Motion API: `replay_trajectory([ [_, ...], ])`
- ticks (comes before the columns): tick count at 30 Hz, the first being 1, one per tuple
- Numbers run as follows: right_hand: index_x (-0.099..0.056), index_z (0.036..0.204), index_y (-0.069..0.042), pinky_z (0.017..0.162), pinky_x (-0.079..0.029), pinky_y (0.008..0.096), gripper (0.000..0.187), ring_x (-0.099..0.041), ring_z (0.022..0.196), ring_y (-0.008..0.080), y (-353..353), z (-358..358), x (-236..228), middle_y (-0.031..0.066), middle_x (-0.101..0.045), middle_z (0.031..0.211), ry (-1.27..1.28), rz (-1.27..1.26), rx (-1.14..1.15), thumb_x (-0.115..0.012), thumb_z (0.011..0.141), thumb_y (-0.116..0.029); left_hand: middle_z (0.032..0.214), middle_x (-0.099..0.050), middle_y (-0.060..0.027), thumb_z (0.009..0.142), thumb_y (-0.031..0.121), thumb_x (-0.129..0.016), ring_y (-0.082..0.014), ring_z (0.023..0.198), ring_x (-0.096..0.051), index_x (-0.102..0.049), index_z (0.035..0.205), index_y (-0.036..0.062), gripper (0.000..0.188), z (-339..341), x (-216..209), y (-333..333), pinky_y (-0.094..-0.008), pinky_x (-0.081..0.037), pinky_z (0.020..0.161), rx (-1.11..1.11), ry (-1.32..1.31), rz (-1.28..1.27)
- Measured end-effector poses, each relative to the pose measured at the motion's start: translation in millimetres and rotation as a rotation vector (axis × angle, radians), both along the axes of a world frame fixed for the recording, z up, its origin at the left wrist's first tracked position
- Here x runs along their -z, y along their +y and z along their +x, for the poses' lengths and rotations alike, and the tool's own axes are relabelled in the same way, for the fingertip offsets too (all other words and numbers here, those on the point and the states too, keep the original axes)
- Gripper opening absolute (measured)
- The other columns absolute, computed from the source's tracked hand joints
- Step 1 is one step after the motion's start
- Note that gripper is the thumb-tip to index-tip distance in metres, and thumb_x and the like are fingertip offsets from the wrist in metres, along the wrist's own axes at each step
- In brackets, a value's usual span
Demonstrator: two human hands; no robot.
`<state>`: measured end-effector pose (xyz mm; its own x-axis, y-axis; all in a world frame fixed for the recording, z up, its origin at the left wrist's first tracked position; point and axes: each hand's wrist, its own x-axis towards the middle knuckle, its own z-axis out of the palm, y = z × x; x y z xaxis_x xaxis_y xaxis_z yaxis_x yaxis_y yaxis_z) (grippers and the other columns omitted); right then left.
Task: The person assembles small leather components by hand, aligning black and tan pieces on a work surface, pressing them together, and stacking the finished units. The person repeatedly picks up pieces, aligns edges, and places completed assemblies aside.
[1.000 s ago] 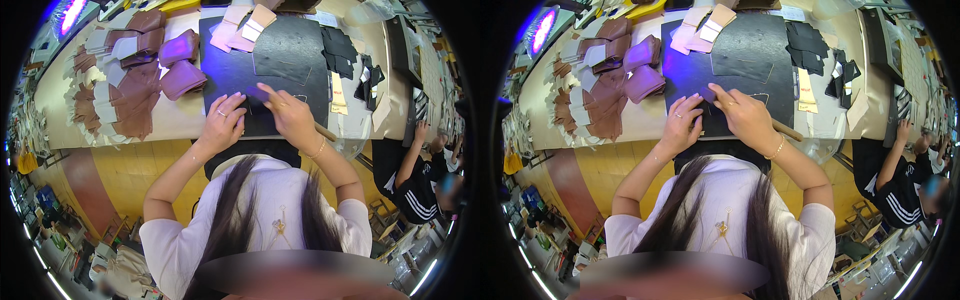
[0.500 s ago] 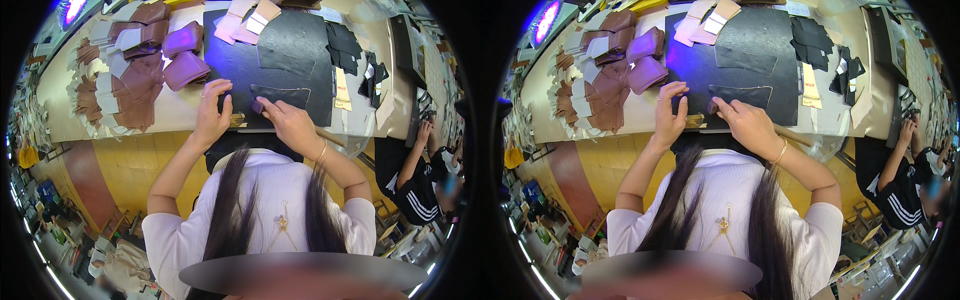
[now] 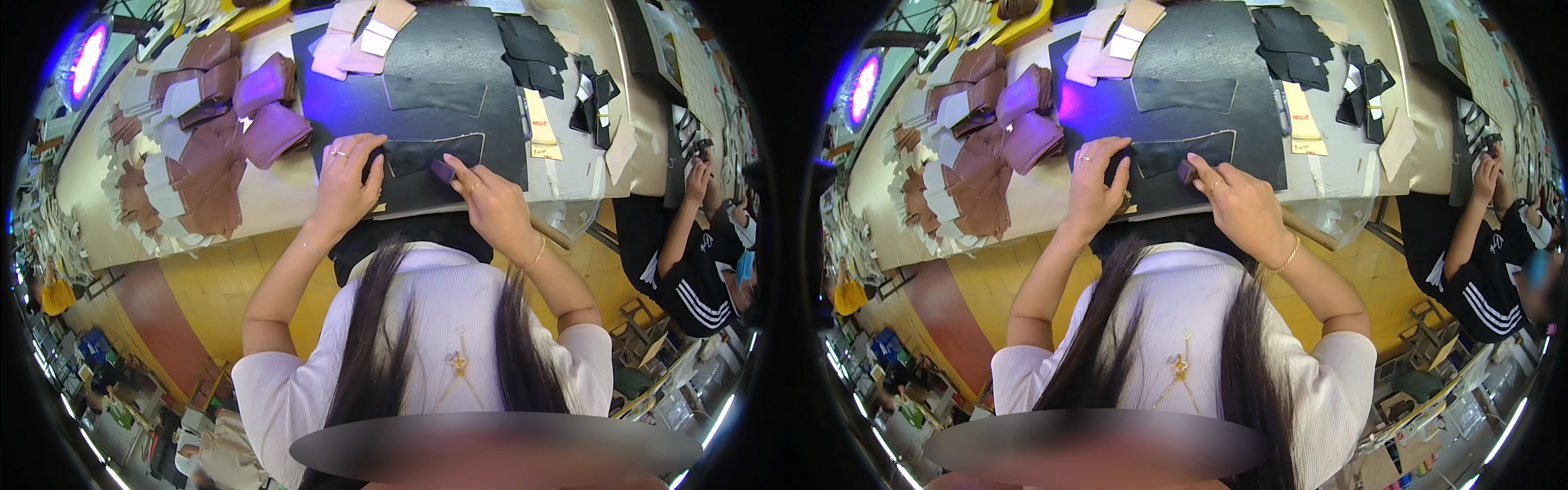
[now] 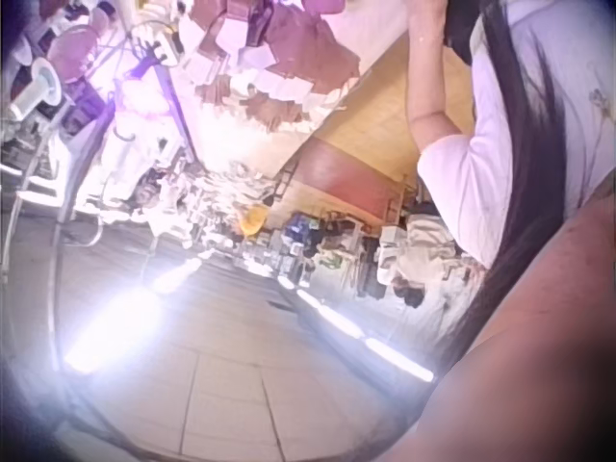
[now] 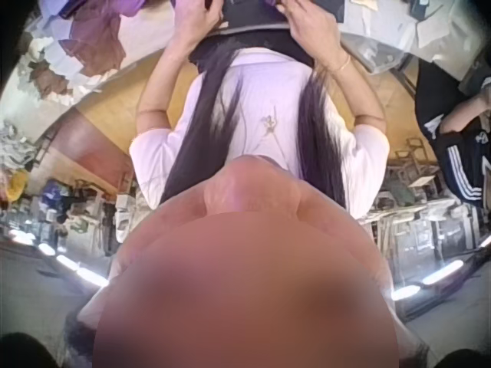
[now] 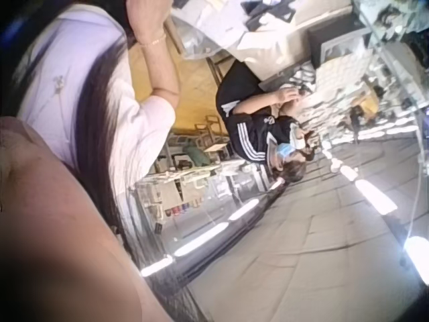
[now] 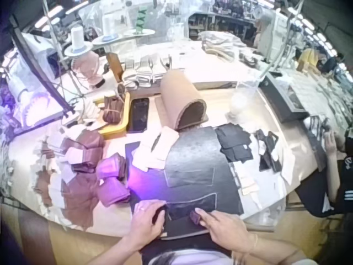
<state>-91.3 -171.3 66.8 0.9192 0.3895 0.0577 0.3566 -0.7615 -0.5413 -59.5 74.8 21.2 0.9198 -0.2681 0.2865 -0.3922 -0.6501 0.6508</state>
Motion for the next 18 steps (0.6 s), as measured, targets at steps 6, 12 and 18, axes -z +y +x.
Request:
replay_trajectory([
  [6,-0.060,0.131,-0.011,0.057,-0.048,0.0376,0.041,-0.058,0.061,0.0268,-20,-5,1,0.0075,-0.056,0.076,0.030,-0.066,0.100,-0.064,0.091,-0.011,0.110,-0.063,-0.0080,0.082,0.009,-0.070,-0.0280,0.103,-0.058,-0.067,0.105,0.0058,0.023,-5,-3,-6,-0.0401,-0.042,0.088,0.094,-0.008,0.067],
  [12,-0.060,0.131,-0.010,0.057,-0.048,0.0377,0.041,-0.058,0.061,0.0275,-33,-16,5,0.0090,-0.055,0.076,0.050,-0.047,0.177,-0.064,0.090,-0.008,0.110,-0.062,-0.0081,0.081,0.009,-0.072,-0.0289,0.105,-0.056,-0.068,0.106,0.0067,0.025,-5,-2,-6,-0.0404,-0.042,0.089,0.020,0.004,0.102],
  [18,-0.059,0.132,-0.011,0.056,-0.047,0.0380,0.044,-0.058,0.062,0.0272,-35,-7,-4,0.0094,-0.056,0.075,0.122,-0.080,0.202,-0.065,0.089,-0.006,0.113,-0.061,-0.0093,0.080,0.010,-0.073,-0.0298,0.107,-0.056,-0.068,0.108,0.0061,0.028,-7,-9,-15,-0.0415,-0.042,0.090,0.076,0.013,0.096],
])
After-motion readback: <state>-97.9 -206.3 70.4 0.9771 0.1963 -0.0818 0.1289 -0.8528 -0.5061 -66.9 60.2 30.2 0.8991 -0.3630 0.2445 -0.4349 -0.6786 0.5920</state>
